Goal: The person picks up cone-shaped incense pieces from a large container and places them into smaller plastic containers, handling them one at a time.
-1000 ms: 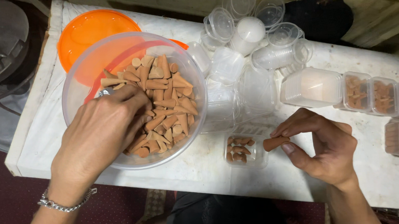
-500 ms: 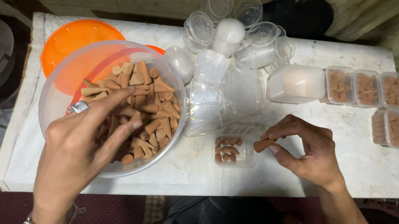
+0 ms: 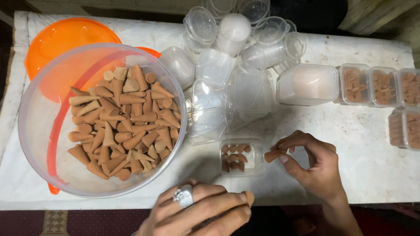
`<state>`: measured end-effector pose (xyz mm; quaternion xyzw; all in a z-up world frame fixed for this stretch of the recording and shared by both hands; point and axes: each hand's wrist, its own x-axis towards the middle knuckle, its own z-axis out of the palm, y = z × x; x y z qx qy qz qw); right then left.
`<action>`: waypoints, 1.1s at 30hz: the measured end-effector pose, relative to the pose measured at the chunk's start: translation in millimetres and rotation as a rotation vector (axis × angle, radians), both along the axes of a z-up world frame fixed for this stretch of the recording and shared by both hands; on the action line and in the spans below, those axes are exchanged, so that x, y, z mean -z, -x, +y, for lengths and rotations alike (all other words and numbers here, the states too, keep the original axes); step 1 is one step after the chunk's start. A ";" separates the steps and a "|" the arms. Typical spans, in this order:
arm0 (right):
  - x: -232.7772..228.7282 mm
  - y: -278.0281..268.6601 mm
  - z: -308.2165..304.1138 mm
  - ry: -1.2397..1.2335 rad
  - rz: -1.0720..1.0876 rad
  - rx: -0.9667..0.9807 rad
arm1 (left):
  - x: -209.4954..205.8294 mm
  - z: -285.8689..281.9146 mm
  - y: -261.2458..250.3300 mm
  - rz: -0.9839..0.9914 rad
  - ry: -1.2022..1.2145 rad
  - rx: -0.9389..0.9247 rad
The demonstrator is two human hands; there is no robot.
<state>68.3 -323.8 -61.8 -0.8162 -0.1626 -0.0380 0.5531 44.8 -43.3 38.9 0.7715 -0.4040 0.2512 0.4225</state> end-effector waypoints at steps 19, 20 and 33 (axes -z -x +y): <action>27.7 -1.1 20.9 0.472 -0.245 -0.212 | 109.9 -35.5 9.0 0.424 0.099 -0.162; 30.7 -1.1 20.5 0.481 -0.260 -0.228 | 114.7 -35.4 10.9 0.434 0.094 -0.179; 35.8 1.3 17.3 0.533 -0.230 -0.234 | 131.1 -40.6 18.2 0.455 0.027 -0.169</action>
